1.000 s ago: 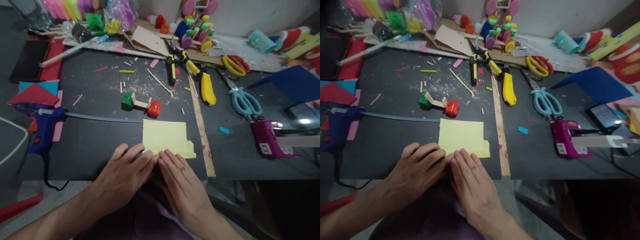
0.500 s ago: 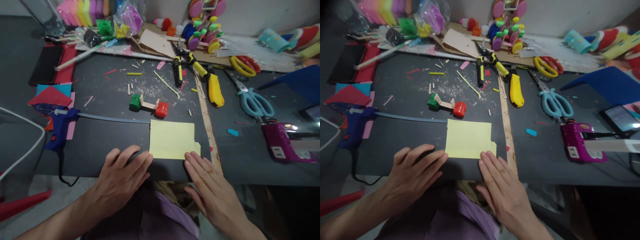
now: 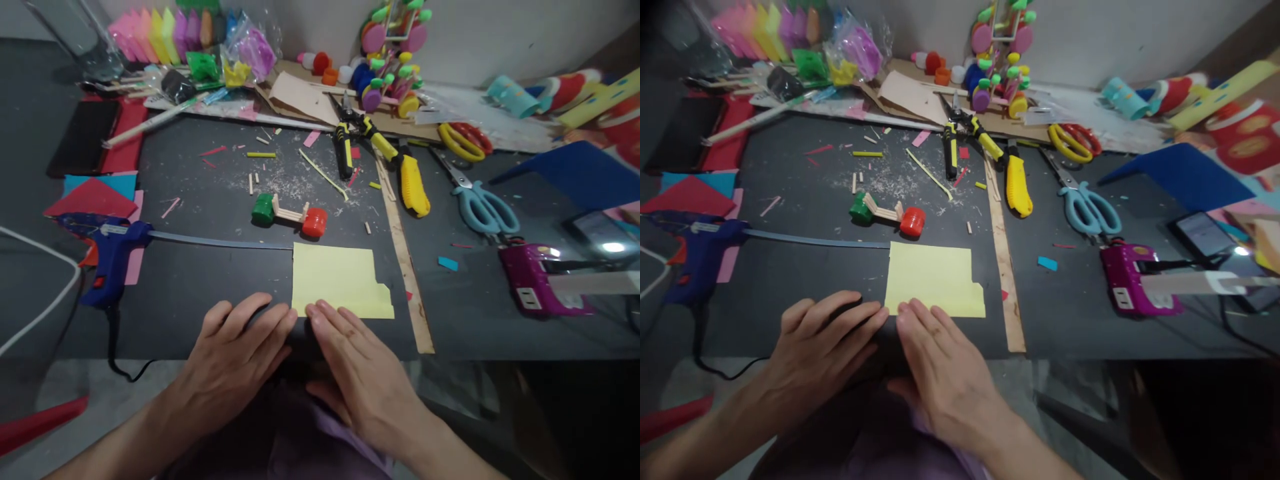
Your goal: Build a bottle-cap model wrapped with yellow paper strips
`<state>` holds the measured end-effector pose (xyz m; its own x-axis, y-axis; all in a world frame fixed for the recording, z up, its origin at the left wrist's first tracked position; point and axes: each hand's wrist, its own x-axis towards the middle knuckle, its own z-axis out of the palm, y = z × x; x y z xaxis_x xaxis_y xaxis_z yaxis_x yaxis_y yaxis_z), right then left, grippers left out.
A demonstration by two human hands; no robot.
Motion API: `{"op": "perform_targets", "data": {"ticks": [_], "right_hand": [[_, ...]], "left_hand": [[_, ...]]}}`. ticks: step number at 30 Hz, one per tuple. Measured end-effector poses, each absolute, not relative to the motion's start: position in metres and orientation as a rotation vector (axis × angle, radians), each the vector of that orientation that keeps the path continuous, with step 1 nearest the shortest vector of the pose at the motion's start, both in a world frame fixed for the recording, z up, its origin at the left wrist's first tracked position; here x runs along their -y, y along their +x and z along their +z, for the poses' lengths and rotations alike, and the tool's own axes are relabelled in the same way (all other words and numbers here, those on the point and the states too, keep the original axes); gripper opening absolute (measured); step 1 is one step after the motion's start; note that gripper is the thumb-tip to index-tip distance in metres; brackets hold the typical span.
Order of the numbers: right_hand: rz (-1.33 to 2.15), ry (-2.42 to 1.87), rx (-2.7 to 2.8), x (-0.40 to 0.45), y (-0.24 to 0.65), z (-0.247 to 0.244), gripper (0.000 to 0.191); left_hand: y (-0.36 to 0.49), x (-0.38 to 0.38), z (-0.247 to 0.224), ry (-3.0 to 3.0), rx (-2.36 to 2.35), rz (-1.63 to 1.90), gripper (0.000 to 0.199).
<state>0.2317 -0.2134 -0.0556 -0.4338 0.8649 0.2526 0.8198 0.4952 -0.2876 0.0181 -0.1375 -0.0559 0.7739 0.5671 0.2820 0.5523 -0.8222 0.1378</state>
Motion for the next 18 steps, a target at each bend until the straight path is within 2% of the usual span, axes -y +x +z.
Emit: {"op": "perform_targets", "data": {"ticks": [5, 9, 12, 16, 18], "right_hand": [[0.066, -1.573, 2.344, 0.240, 0.272, -0.056, 0.066], [-0.032, -1.664, 2.261, 0.251, 0.293, -0.050, 0.067], [-0.063, -1.702, 2.121, 0.244, 0.301, -0.040, 0.057], [-0.067, -1.862, 1.948, 0.223, 0.303, -0.031, 0.028], [-0.037, -1.903, 1.964, 0.212, 0.301, -0.032, 0.021]], "left_hand": [[0.017, 0.136, -0.061, 2.893, -0.905, 0.518, 0.032], [0.015, 0.135, -0.063, 2.841, -0.889, 0.474, 0.035], [0.018, 0.133, -0.060, 2.830, -0.875, 0.470, 0.033], [0.022, 0.131, -0.052, 2.766, -0.863, 0.484, 0.029], [0.023, 0.129, -0.048, 2.712, -0.877, 0.507, 0.027]]}}
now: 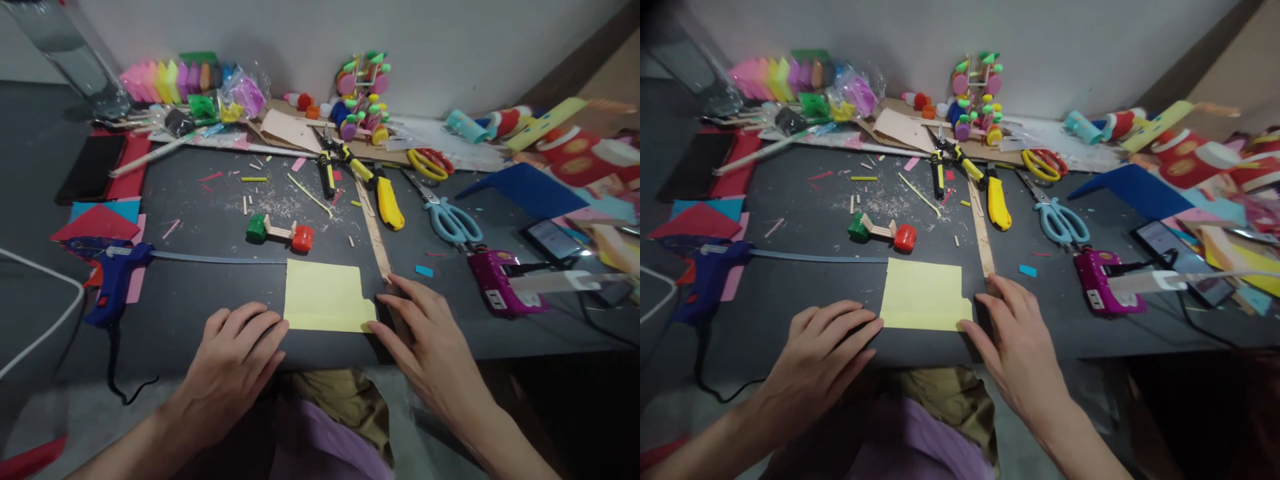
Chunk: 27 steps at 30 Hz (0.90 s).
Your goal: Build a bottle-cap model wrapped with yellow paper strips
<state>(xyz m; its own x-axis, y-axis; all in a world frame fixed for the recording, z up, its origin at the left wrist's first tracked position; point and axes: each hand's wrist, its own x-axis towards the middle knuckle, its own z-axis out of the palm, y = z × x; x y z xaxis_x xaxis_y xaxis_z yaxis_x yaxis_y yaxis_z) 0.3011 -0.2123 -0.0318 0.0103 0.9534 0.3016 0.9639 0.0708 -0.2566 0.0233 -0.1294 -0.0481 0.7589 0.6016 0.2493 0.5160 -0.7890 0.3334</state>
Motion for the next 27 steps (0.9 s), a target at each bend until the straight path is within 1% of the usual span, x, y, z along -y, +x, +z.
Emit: {"op": "perform_targets", "data": {"ticks": [4, 7, 9, 13, 15, 16, 17, 18, 21, 22, 23, 25, 27], "right_hand": [[0.085, -1.875, 1.971, 0.201, 0.294, -0.039, 0.014], [0.169, -1.837, 1.924, 0.198, 0.290, -0.037, 0.015], [0.252, -1.797, 1.870, 0.198, 0.290, -0.028, 0.015], [0.537, -1.677, 1.803, 0.193, 0.296, 0.005, 0.016], [0.600, -1.641, 1.750, 0.186, 0.301, 0.021, 0.019], [0.622, -1.629, 1.722, 0.182, 0.302, 0.028, 0.019], [0.648, -1.620, 1.696, 0.176, 0.303, 0.033, 0.019], [0.682, -1.605, 1.678, 0.169, 0.303, 0.036, 0.018], [0.820, -1.513, 1.575, 0.144, 0.299, 0.041, 0.014], [0.872, -1.466, 1.506, 0.135, 0.296, 0.040, 0.014], [0.928, -1.414, 1.421, 0.126, 0.293, 0.038, 0.013], [0.978, -1.336, 1.307, 0.111, 0.286, 0.033, 0.014], [1.030, -1.276, 1.251, 0.100, 0.279, 0.027, 0.022]], "left_hand": [[0.023, 0.127, -0.043, 2.658, -0.875, 0.496, 0.024], [0.021, 0.126, -0.043, 2.605, -0.899, 0.491, 0.029], [0.019, 0.126, -0.044, 2.518, -0.937, 0.525, 0.040], [0.020, 0.119, -0.040, 2.157, -1.130, 0.705, 0.074], [0.025, 0.111, -0.033, 1.906, -1.142, 0.753, 0.085], [0.029, 0.107, -0.028, 1.782, -1.099, 0.737, 0.088], [0.033, 0.103, -0.022, 1.667, -1.037, 0.685, 0.087], [0.037, 0.099, -0.015, 1.568, -0.972, 0.603, 0.081], [0.048, 0.090, 0.000, 1.412, -0.829, 0.349, 0.044], [0.051, 0.088, 0.002, 1.413, -0.810, 0.321, 0.037], [0.053, 0.086, 0.003, 1.439, -0.808, 0.326, 0.035], [0.055, 0.083, 0.002, 1.507, -0.848, 0.407, 0.041], [0.056, 0.079, 0.000, 1.552, -0.929, 0.513, 0.047]]}}
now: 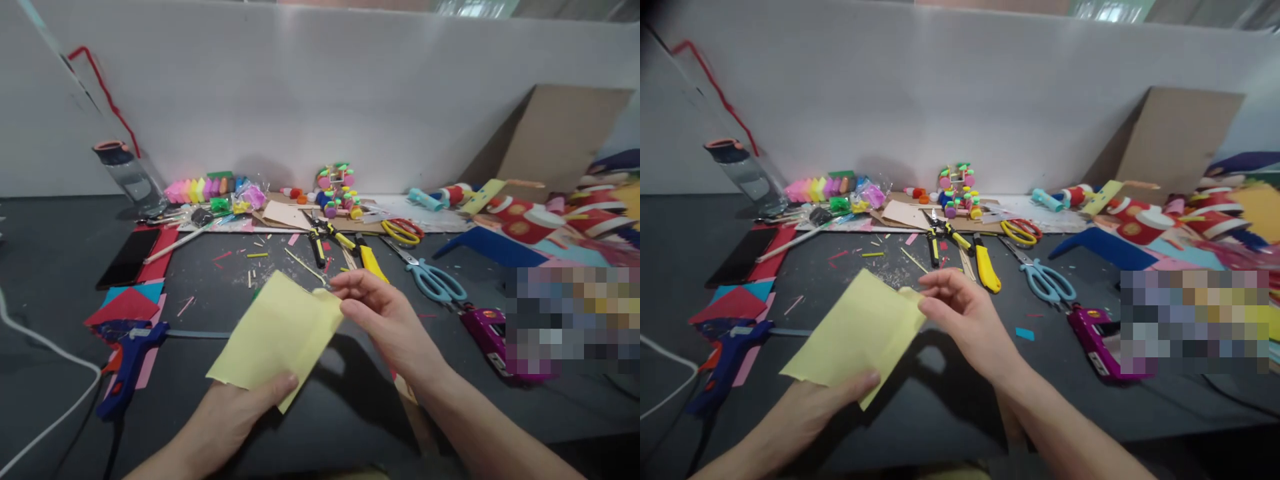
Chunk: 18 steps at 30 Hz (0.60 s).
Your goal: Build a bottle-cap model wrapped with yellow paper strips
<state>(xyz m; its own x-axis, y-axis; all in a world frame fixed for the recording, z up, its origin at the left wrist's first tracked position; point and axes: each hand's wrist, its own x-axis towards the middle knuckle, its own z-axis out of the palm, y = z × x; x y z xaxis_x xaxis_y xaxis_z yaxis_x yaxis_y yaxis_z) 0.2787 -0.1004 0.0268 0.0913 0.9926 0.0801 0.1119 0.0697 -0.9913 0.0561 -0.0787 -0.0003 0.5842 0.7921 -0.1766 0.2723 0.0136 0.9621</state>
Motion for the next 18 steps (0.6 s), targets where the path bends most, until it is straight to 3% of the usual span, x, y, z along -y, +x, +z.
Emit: {"op": "perform_targets", "data": {"ticks": [5, 10, 18], "right_hand": [[1.250, -1.208, 1.278, 0.092, 0.259, 0.022, 0.023], [1.227, -1.221, 1.220, 0.086, 0.259, 0.022, 0.029], [1.220, -1.216, 1.167, 0.082, 0.262, 0.010, 0.023]], "left_hand": [[0.060, 0.068, 0.001, 1.704, -1.054, 0.615, 0.041], [0.071, 0.055, -0.001, 2.138, -1.019, 0.637, 0.039], [0.056, 0.046, -0.053, 2.487, -0.849, 0.633, 0.044]]}}
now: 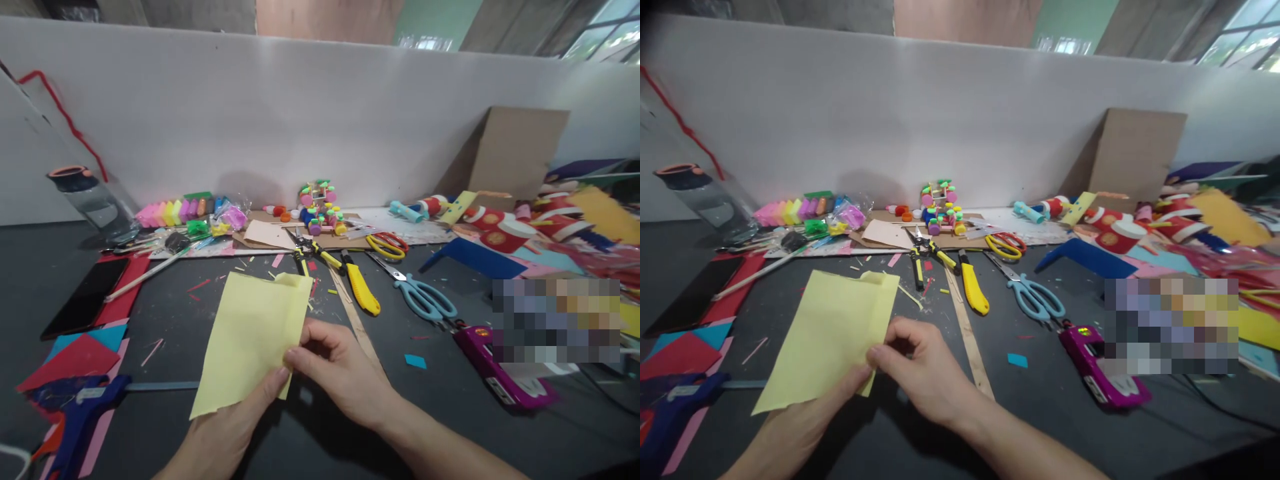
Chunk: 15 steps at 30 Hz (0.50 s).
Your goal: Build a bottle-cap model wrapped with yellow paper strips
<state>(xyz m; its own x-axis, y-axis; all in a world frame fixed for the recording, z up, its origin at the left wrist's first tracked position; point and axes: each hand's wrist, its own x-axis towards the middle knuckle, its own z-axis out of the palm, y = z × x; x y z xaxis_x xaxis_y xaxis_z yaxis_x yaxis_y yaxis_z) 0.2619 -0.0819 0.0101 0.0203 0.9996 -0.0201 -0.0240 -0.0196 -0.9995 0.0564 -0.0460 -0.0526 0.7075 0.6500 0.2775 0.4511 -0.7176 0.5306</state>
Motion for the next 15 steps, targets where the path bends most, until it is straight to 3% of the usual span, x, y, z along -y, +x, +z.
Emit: {"op": "perform_targets", "data": {"ticks": [8, 15], "right_hand": [[0.942, -1.222, 0.944, 0.065, 0.295, 0.000, 0.036], [1.147, -1.235, 1.141, 0.073, 0.276, 0.003, 0.025]], "left_hand": [[0.074, 0.047, -0.025, 2.122, -0.950, 0.501, 0.043], [0.082, 0.049, -0.005, 1.523, -1.033, 0.403, 0.046]]}}
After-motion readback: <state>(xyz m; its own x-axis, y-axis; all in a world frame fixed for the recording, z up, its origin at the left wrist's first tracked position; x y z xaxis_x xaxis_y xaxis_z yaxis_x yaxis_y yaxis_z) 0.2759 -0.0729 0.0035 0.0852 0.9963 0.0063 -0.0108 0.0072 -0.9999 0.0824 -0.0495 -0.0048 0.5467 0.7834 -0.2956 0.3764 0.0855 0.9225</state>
